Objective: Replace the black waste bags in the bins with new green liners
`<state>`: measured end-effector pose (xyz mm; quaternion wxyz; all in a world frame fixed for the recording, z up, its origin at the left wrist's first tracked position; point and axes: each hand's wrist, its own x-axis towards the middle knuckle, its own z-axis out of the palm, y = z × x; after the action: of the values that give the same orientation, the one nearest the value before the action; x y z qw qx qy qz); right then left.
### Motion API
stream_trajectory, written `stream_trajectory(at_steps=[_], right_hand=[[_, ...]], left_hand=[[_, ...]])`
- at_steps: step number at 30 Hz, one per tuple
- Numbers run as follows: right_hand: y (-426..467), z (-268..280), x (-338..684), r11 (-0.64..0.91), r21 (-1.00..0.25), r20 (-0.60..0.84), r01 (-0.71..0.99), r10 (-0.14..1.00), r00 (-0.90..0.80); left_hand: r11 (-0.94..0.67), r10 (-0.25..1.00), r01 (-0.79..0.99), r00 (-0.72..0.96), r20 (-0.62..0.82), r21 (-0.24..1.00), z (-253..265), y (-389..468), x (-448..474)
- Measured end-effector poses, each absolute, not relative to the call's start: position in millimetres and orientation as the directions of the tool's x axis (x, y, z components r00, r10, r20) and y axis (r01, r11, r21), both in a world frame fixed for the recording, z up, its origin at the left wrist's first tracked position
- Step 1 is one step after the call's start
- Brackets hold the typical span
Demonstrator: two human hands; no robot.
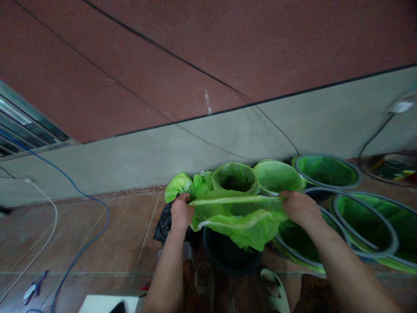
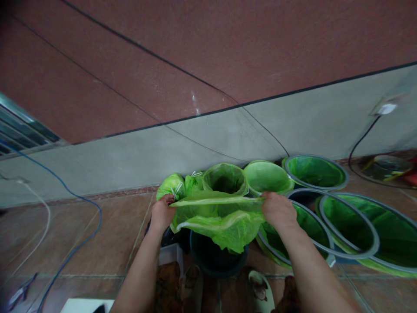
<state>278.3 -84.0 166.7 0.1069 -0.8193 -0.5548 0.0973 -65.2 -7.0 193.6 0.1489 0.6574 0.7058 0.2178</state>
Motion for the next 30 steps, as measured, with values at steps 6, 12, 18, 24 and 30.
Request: stream_trajectory(at_steps=[6, 12, 18, 24, 30], right_hand=[[-78, 163, 242, -0.143, -0.338, -0.051, 0.930, 0.990, 0.133], [-71, 175, 176, 0.290, -0.664, 0.160, 0.689, 0.955, -0.249], [-70, 177, 159, 0.235, -0.647, 0.147, 0.725, 0.972, -0.184], [-67, 178, 164, 0.124, -0.584, 0.292, 0.802, 0.954, 0.065], [-69, 176, 155, 0.109, -0.591, 0.282, 0.799, 0.956, 0.078]], left_hand=[[-0.136, 0.986, 0.771, 0.044, 0.161, 0.622, 193, -17, -46], [-0.324, 0.946, 0.687, 0.243, 0.214, 0.651, 194, -32, -27], [-0.387, 0.917, 0.777, 0.382, 0.117, 0.497, 195, -40, -25], [-0.384, 0.886, 0.904, 0.418, -0.200, 0.188, 185, -47, -29], [-0.439, 0.870, 0.797, 0.493, -0.027, 0.415, 192, -47, -22]])
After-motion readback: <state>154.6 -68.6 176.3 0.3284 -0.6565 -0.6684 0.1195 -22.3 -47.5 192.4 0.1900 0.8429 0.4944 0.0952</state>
